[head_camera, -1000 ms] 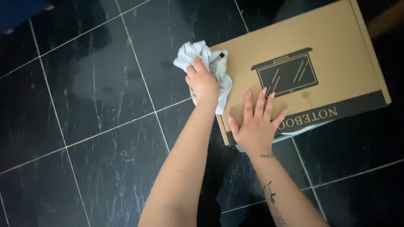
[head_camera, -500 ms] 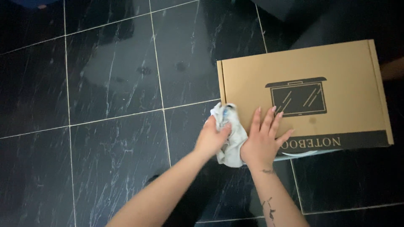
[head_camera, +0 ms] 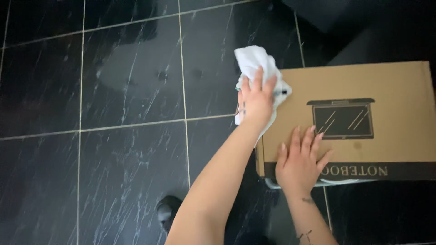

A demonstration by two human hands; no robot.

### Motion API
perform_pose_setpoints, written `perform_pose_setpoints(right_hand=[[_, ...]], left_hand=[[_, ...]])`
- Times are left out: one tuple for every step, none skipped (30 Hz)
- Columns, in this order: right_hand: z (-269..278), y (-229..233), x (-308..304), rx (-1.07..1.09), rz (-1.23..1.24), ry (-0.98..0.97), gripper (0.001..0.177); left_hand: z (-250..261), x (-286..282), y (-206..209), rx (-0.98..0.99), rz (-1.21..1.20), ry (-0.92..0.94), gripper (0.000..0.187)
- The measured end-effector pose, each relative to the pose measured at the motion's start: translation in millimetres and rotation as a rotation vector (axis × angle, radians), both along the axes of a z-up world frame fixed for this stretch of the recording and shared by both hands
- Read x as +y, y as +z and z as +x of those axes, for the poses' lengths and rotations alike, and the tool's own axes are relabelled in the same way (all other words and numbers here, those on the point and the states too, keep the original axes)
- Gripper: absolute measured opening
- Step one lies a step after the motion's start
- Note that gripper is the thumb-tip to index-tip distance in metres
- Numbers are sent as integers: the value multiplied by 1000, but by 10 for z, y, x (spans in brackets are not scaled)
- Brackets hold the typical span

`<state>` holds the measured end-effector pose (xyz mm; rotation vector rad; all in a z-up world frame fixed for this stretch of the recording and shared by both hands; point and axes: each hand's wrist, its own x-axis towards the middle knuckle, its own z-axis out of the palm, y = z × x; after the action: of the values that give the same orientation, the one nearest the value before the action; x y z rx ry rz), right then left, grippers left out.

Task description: Clean office surfaces and organizer bins with a cloth.

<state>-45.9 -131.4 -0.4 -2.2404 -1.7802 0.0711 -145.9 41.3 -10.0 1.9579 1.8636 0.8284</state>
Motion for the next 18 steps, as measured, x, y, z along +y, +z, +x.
perform_pose_setpoints(right_hand=[[14, -3, 14, 20, 9, -13, 66], [33, -9, 25, 40, 18, -26, 61], [34, -4, 28, 39, 17, -28, 61], [33, -2, 26, 54, 10, -50, 57], [33, 2, 29, 68, 5, -72, 54], [63, 5, 27, 65, 4, -75, 54], [78, 5, 31, 52, 5, -83, 51], [92, 7, 35, 38, 5, -90, 49], [161, 1, 30, 40, 7, -92, 49], [232, -5, 24, 82, 50, -64, 51], [303, -13, 14, 124, 94, -37, 53], [358, -2, 7, 125, 96, -41, 53], [423, 13, -12, 255, 63, -89, 58], [488, 24, -31, 385, 31, -137, 64], [516, -11, -17, 385, 31, -142, 64], [549, -52, -4, 411, 70, -127, 63], [573, -97, -30, 438, 103, -116, 62], [590, -88, 36, 439, 98, -126, 62]], left_hand=[[13, -49, 66, 108, 16, -92, 58], [30, -101, 127, 216, 34, -184, 52], [-4, -184, 133, 214, 33, -187, 52], [-38, -270, 136, 239, 62, -257, 50], [-73, -351, 141, 263, 94, -328, 48], [-97, -441, 145, 260, 94, -331, 48], [-138, -527, 151, 309, 112, -404, 46], [-181, -612, 159, 358, 130, -477, 44], [-216, -737, 146, 360, 132, -480, 44], [-251, -862, 132, 409, 196, -612, 44], [-285, -989, 116, 457, 261, -745, 44], [-305, -1064, 150, 459, 263, -749, 44], [-318, -1151, 183, 404, 271, -852, 39], [-330, -1237, 212, 348, 277, -955, 34], [-322, -1157, 313, 347, 278, -960, 34], [-310, -1078, 408, 310, 223, -978, 44], [-302, -1026, 498, 271, 161, -999, 54], [-263, -943, 499, 268, 155, -1009, 54]])
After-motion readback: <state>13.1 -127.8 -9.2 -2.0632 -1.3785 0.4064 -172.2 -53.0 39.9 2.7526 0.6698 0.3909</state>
